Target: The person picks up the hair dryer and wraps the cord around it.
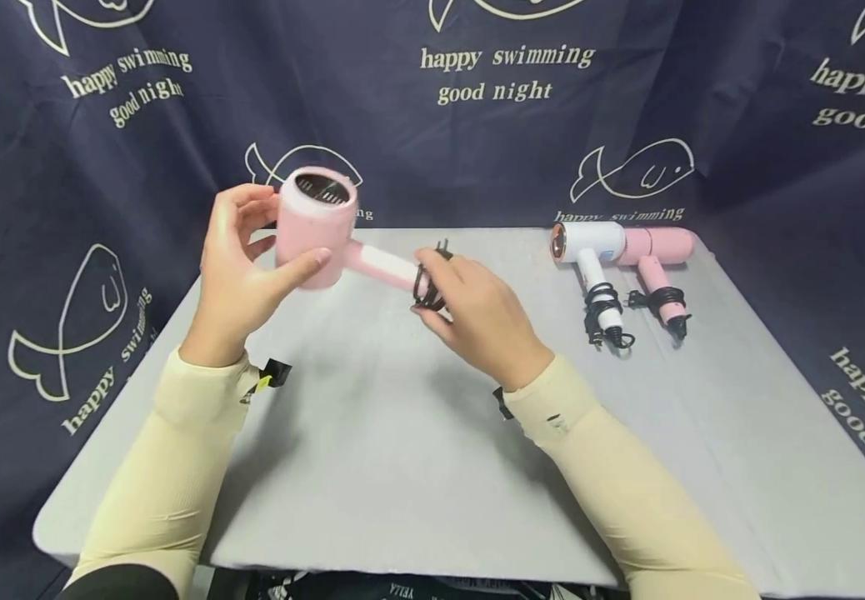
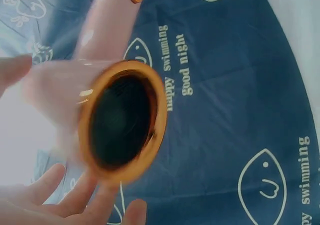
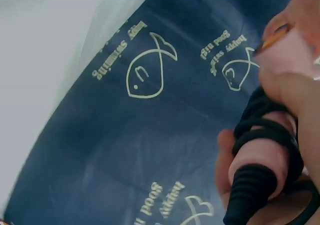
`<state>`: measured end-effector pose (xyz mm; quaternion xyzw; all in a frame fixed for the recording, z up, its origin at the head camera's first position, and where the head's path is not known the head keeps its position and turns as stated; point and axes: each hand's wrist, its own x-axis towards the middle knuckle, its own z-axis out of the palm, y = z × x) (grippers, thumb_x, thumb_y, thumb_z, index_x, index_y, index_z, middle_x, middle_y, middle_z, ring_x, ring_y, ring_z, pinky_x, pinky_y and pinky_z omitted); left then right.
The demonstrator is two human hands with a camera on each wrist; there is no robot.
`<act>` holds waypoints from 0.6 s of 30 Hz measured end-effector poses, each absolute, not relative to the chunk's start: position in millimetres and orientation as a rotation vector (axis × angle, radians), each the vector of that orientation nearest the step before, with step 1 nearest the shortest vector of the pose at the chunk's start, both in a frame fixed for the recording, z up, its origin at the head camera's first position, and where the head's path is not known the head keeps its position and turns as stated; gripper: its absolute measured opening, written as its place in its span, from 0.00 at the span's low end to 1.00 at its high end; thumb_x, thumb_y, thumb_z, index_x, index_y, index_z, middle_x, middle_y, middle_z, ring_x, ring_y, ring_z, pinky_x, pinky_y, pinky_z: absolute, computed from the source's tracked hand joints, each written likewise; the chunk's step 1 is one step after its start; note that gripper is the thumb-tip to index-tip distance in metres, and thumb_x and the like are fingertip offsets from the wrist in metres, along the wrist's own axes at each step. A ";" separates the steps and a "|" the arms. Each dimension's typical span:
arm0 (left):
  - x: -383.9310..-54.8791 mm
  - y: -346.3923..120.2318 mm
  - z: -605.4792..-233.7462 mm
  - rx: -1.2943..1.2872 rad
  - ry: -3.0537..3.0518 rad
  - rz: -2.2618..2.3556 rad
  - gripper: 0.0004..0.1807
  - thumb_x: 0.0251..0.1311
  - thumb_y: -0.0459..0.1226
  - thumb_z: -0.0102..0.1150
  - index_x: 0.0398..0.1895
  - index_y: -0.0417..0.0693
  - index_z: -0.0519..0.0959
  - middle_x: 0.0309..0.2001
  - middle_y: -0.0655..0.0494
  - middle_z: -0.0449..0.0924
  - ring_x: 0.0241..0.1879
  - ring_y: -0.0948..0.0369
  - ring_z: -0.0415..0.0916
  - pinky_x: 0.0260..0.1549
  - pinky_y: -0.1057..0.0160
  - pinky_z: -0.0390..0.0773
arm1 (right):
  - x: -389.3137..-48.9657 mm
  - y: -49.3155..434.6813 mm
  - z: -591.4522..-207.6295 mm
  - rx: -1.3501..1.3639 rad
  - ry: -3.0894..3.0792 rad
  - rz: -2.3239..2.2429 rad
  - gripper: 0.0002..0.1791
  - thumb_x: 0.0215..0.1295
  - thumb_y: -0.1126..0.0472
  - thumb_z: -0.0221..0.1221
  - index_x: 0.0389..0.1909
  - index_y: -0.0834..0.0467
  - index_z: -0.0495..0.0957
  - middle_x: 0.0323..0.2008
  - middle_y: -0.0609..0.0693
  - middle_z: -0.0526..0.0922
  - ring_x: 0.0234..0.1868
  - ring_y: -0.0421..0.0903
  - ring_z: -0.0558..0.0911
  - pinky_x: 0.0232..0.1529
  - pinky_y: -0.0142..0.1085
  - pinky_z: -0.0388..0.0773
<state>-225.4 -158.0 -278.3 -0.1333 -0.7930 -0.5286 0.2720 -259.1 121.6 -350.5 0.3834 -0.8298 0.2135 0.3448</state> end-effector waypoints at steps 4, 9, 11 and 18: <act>-236.5 -167.6 -284.3 -0.353 -2.072 -1.449 0.35 0.51 0.38 0.78 0.62 0.44 0.72 0.58 0.57 0.77 0.60 0.64 0.76 0.59 0.51 0.75 | -270.0 131.4 -350.7 0.774 -2.157 0.715 0.32 0.60 0.53 0.74 0.61 0.60 0.75 0.37 0.54 0.81 0.35 0.48 0.79 0.37 0.43 0.78; -237.2 -168.9 -284.9 -0.413 -2.031 -1.589 0.26 0.57 0.33 0.72 0.58 0.42 0.74 0.58 0.57 0.76 0.59 0.61 0.79 0.57 0.55 0.80 | -285.9 148.7 -351.9 0.332 -2.297 0.970 0.35 0.60 0.44 0.73 0.61 0.59 0.76 0.47 0.63 0.76 0.48 0.58 0.75 0.48 0.50 0.71; -236.5 -167.3 -285.1 -0.439 -2.037 -1.620 0.24 0.58 0.33 0.70 0.57 0.41 0.74 0.59 0.56 0.74 0.59 0.60 0.79 0.55 0.57 0.82 | -292.9 158.3 -354.0 0.177 -2.380 1.050 0.36 0.61 0.41 0.71 0.62 0.59 0.76 0.50 0.64 0.76 0.51 0.58 0.74 0.50 0.48 0.69; -234.6 -166.2 -286.3 -0.443 -2.151 -1.585 0.22 0.59 0.39 0.71 0.55 0.46 0.76 0.58 0.57 0.71 0.60 0.63 0.77 0.56 0.58 0.82 | -316.7 190.6 -377.0 -0.049 -2.585 1.299 0.34 0.66 0.42 0.67 0.58 0.65 0.73 0.38 0.62 0.86 0.27 0.48 0.88 0.28 0.35 0.84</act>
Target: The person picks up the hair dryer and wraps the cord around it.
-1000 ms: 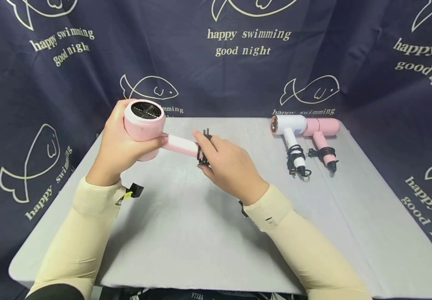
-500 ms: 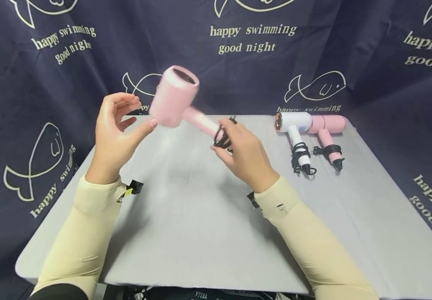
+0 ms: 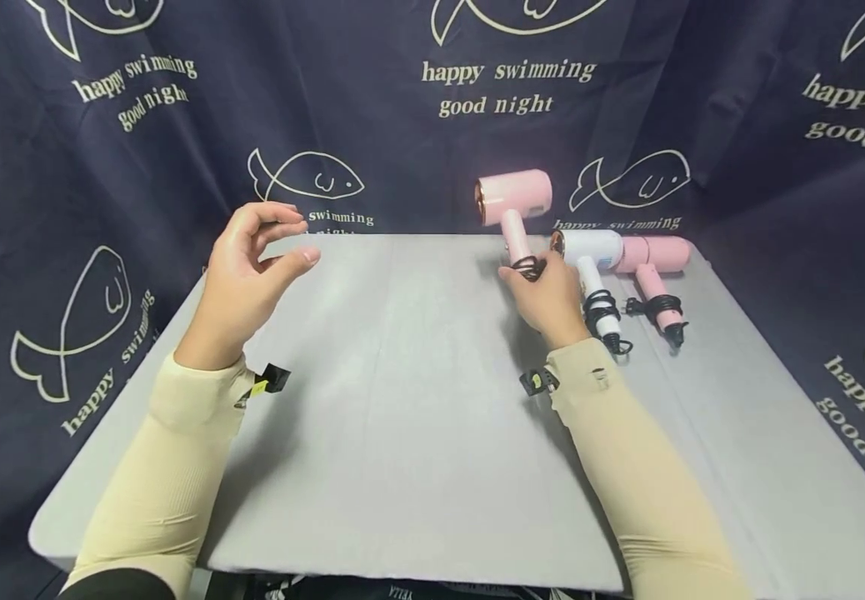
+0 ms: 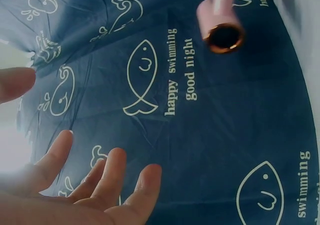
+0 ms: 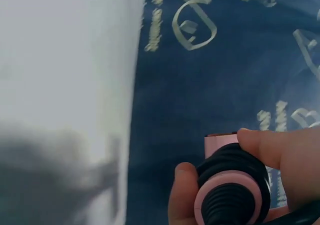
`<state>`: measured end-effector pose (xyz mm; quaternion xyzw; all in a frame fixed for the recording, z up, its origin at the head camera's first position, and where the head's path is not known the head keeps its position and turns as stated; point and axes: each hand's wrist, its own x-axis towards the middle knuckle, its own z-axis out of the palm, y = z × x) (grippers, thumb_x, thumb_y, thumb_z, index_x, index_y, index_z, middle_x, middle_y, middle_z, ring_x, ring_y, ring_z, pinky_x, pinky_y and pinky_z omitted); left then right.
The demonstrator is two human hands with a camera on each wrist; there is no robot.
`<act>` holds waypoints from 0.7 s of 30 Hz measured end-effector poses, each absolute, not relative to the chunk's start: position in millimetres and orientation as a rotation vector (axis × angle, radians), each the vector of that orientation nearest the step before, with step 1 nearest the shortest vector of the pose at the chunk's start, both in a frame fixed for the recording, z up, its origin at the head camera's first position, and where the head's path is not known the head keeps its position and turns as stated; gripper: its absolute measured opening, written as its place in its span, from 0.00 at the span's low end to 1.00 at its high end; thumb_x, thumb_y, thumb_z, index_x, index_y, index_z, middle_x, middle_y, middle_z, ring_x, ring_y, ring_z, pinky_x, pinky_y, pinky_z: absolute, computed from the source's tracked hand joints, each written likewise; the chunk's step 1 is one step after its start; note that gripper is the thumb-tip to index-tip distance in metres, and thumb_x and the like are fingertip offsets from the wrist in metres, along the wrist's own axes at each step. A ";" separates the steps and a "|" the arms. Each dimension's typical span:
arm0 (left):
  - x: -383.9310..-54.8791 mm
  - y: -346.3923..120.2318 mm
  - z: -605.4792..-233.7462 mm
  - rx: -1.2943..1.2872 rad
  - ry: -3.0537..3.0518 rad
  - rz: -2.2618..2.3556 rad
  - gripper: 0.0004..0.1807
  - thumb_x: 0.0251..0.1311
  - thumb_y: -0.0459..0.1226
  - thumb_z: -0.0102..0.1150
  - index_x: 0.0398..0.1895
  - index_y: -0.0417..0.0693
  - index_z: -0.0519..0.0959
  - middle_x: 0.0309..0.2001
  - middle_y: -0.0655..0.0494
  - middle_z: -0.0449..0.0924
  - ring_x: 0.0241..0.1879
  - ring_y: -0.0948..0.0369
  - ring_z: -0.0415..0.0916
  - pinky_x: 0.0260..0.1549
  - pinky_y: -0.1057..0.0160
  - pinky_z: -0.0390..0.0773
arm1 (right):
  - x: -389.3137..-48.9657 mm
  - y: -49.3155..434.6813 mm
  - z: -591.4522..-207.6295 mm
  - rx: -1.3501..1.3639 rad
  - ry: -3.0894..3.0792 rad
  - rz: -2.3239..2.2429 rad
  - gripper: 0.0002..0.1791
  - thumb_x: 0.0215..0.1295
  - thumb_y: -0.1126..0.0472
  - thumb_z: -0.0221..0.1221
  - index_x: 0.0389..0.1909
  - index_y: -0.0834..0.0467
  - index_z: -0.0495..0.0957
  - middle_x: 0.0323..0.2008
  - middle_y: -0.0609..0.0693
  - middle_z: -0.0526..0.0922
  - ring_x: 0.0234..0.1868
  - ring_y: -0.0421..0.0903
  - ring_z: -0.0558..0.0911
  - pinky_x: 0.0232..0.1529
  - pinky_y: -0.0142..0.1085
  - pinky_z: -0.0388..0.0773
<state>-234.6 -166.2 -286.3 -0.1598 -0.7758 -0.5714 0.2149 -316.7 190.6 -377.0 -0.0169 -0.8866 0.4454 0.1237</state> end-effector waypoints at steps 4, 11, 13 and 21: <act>-237.1 -167.3 -288.2 -0.434 -2.218 -1.555 0.21 0.59 0.40 0.71 0.54 0.46 0.77 0.57 0.55 0.72 0.60 0.64 0.77 0.57 0.57 0.82 | -326.2 202.5 -391.5 -0.136 -2.657 1.369 0.34 0.66 0.44 0.66 0.59 0.67 0.70 0.42 0.62 0.82 0.28 0.48 0.89 0.30 0.39 0.88; -236.6 -165.6 -291.5 -0.433 -2.262 -1.523 0.20 0.59 0.41 0.70 0.53 0.48 0.78 0.57 0.57 0.73 0.59 0.63 0.77 0.57 0.52 0.81 | -331.7 207.4 -404.7 -0.172 -2.724 1.431 0.33 0.69 0.44 0.63 0.59 0.67 0.69 0.44 0.66 0.82 0.33 0.54 0.90 0.33 0.46 0.89; -236.5 -165.8 -292.4 -0.441 -2.268 -1.515 0.20 0.59 0.40 0.70 0.53 0.49 0.78 0.57 0.58 0.73 0.58 0.64 0.77 0.57 0.53 0.82 | -332.2 206.5 -406.5 -0.184 -2.759 1.381 0.34 0.69 0.42 0.63 0.58 0.67 0.70 0.40 0.63 0.82 0.29 0.51 0.88 0.28 0.44 0.87; -238.4 -165.3 -293.6 -0.471 -2.298 -1.489 0.18 0.59 0.39 0.69 0.52 0.51 0.79 0.55 0.59 0.74 0.58 0.66 0.78 0.55 0.56 0.83 | -331.9 208.8 -417.1 -0.248 -2.878 1.191 0.33 0.68 0.38 0.60 0.52 0.65 0.71 0.23 0.51 0.81 0.23 0.47 0.79 0.22 0.39 0.76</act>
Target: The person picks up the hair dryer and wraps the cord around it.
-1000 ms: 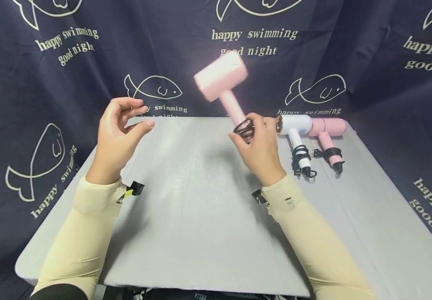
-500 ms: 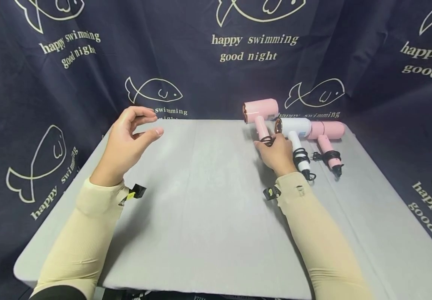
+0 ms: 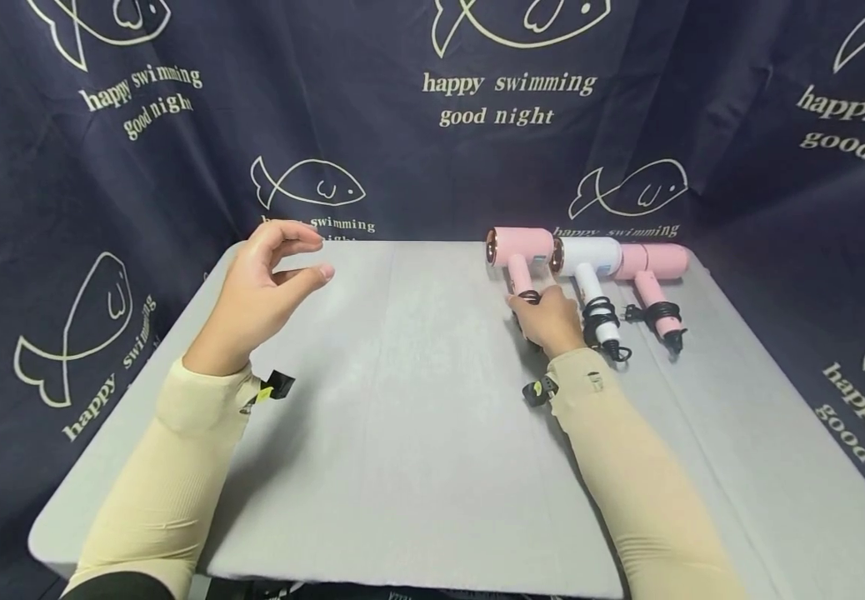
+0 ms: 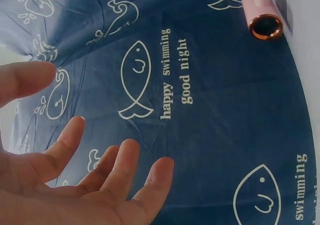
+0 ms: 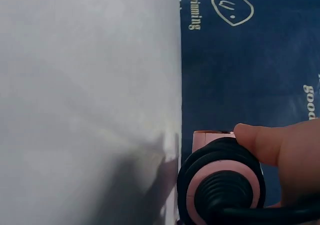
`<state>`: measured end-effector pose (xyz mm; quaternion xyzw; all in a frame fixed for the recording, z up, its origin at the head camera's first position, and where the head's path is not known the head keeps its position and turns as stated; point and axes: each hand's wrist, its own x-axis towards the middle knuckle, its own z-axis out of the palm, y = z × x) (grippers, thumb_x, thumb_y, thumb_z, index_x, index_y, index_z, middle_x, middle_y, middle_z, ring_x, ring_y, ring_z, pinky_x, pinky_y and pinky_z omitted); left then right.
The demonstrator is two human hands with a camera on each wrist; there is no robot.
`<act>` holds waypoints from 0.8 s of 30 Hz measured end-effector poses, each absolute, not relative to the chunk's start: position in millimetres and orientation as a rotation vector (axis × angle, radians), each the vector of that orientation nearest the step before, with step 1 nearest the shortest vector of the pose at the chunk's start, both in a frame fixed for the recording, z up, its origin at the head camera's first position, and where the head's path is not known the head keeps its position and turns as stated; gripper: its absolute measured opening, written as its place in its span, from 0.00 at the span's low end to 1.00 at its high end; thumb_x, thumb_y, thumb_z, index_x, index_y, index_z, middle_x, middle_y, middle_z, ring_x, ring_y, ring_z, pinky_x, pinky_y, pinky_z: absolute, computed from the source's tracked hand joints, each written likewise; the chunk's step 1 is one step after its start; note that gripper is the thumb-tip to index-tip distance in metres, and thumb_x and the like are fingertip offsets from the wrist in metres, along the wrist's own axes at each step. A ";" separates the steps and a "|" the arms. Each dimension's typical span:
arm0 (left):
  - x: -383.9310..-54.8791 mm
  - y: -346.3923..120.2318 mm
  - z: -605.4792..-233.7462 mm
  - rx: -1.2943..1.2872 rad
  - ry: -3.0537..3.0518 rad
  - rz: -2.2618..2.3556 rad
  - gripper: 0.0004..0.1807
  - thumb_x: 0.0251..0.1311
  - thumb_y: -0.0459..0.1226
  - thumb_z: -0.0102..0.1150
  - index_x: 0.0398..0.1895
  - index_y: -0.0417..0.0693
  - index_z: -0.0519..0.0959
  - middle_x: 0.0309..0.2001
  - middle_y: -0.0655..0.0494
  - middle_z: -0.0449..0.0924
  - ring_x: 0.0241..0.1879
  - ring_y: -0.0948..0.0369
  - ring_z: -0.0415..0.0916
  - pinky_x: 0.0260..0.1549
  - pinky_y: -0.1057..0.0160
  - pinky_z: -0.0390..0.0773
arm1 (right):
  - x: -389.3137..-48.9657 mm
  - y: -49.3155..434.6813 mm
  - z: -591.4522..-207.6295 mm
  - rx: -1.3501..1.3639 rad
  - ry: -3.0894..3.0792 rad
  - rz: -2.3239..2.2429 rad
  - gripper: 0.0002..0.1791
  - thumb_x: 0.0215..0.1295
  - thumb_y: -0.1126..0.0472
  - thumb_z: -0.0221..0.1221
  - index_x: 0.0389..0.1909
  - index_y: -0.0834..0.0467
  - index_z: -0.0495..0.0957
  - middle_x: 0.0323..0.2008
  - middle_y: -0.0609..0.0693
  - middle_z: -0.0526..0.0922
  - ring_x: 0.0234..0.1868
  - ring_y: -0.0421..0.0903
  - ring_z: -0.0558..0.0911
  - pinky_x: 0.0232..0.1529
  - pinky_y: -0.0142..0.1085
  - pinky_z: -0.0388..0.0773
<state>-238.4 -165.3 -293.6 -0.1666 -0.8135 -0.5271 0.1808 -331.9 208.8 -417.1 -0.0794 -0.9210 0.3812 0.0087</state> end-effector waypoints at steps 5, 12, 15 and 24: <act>-238.3 -166.3 -295.2 -0.470 -2.317 -1.468 0.17 0.59 0.39 0.69 0.51 0.50 0.79 0.54 0.58 0.74 0.58 0.64 0.78 0.54 0.55 0.83 | -333.4 212.5 -423.4 -0.266 -2.909 1.142 0.35 0.67 0.35 0.59 0.51 0.65 0.71 0.22 0.51 0.82 0.26 0.49 0.80 0.23 0.38 0.76; -238.7 -165.9 -293.7 -0.473 -2.373 -1.395 0.17 0.59 0.41 0.68 0.51 0.54 0.79 0.53 0.60 0.76 0.57 0.66 0.78 0.56 0.52 0.80 | -335.7 215.0 -416.6 -0.200 -2.986 1.151 0.36 0.69 0.36 0.56 0.56 0.65 0.70 0.30 0.55 0.85 0.31 0.50 0.82 0.29 0.38 0.77; -238.7 -164.5 -293.6 -0.473 -2.403 -1.363 0.17 0.59 0.42 0.68 0.51 0.54 0.79 0.54 0.59 0.75 0.57 0.65 0.78 0.59 0.49 0.76 | -336.5 216.0 -411.4 -0.166 -2.990 1.161 0.37 0.69 0.37 0.56 0.61 0.65 0.70 0.38 0.59 0.86 0.35 0.51 0.86 0.33 0.38 0.77; -246.2 -156.8 -306.2 -0.523 -2.494 -1.308 0.18 0.61 0.44 0.67 0.52 0.51 0.79 0.55 0.54 0.76 0.60 0.58 0.77 0.64 0.46 0.71 | -329.5 220.7 -408.4 0.130 -2.976 0.804 0.31 0.67 0.45 0.59 0.60 0.65 0.74 0.46 0.66 0.86 0.52 0.64 0.83 0.48 0.54 0.77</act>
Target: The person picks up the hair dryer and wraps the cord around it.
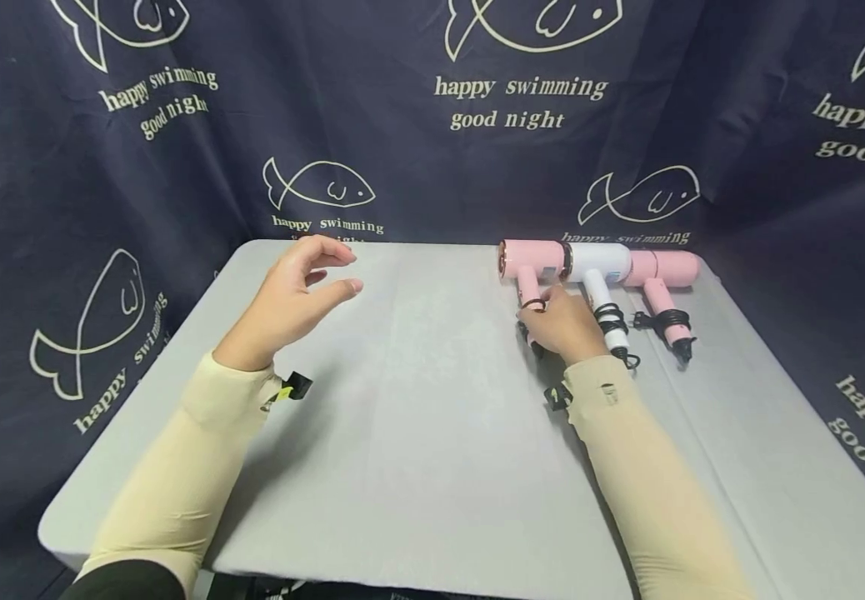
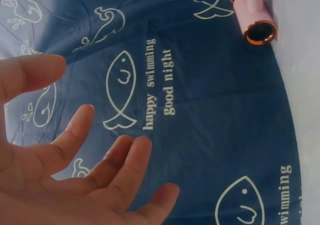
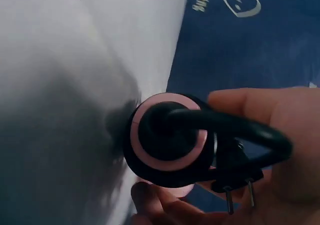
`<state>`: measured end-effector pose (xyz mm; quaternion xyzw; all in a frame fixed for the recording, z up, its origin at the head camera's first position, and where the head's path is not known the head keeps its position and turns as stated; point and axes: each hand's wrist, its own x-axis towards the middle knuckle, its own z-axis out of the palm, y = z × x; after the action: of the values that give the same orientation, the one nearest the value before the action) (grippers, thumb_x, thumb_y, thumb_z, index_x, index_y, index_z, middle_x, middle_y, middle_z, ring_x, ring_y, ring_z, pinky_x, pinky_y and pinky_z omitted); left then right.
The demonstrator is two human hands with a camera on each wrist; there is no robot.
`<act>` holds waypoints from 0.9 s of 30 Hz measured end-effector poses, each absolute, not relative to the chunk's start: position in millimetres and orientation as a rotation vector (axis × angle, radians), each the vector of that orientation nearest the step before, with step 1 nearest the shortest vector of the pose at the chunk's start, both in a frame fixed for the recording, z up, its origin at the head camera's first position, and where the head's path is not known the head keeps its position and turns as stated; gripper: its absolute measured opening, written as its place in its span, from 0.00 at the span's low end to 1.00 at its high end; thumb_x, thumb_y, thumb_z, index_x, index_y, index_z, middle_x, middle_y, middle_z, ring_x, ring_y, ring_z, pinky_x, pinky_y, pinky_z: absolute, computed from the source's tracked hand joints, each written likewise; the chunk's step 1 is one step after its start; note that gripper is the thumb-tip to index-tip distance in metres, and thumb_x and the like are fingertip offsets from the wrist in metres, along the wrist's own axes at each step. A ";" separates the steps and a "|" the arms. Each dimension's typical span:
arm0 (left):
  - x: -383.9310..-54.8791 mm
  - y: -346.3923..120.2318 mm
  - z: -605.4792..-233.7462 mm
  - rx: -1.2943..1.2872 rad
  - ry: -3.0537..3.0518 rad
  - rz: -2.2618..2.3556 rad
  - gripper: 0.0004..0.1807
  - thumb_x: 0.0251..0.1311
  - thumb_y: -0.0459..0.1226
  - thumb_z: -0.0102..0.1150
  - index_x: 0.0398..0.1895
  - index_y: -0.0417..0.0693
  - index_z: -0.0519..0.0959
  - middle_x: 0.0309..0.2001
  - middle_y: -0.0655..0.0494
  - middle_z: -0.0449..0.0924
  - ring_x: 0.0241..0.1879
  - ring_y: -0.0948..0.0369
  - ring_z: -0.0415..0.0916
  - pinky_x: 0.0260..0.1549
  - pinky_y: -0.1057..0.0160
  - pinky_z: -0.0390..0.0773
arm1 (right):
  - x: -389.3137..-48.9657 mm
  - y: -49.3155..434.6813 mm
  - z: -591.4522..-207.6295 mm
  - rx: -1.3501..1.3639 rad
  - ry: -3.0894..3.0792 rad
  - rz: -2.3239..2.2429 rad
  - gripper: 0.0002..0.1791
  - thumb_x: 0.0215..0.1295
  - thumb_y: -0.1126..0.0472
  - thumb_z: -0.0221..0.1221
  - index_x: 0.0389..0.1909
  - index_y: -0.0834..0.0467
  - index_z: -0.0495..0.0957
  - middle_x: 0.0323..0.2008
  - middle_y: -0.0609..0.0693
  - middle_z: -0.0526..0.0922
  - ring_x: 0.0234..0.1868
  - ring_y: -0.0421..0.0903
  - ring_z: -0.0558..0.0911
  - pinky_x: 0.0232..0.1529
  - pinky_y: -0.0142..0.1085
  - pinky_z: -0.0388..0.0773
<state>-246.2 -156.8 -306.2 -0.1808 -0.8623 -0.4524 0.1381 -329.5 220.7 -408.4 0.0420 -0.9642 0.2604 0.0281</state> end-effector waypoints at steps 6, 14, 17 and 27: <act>-247.0 -151.2 -307.2 -0.541 -2.508 -1.295 0.17 0.61 0.44 0.67 0.52 0.51 0.79 0.54 0.54 0.76 0.58 0.59 0.76 0.65 0.46 0.70 | -308.5 199.0 -408.6 0.367 -2.902 0.460 0.26 0.62 0.53 0.62 0.59 0.63 0.77 0.56 0.74 0.71 0.54 0.74 0.73 0.51 0.67 0.73; -248.9 -140.6 -314.6 -0.667 -2.524 -1.233 0.16 0.61 0.43 0.66 0.51 0.52 0.80 0.53 0.58 0.77 0.59 0.56 0.74 0.62 0.51 0.71 | -279.7 181.8 -402.4 0.492 -3.021 0.124 0.31 0.63 0.48 0.66 0.60 0.64 0.76 0.59 0.73 0.68 0.58 0.73 0.73 0.45 0.67 0.79; -253.0 -137.5 -320.5 -0.691 -2.602 -1.125 0.15 0.62 0.42 0.65 0.50 0.52 0.79 0.55 0.58 0.78 0.60 0.57 0.74 0.63 0.50 0.71 | -276.5 185.4 -388.2 0.617 -3.080 0.088 0.30 0.64 0.48 0.66 0.60 0.64 0.76 0.61 0.71 0.71 0.57 0.70 0.76 0.48 0.65 0.79; -280.9 -117.4 -314.4 -0.749 -2.992 -0.141 0.49 0.71 0.59 0.51 0.83 0.39 0.48 0.83 0.39 0.45 0.81 0.42 0.51 0.77 0.39 0.54 | -278.3 199.2 -319.1 0.840 -2.850 0.134 0.32 0.68 0.47 0.62 0.64 0.64 0.71 0.58 0.66 0.78 0.59 0.62 0.79 0.61 0.59 0.76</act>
<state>-280.9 -117.4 -314.4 -0.2425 -0.9687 -0.0456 0.0273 -278.3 199.2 -319.1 0.2815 -0.9549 0.0449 0.0834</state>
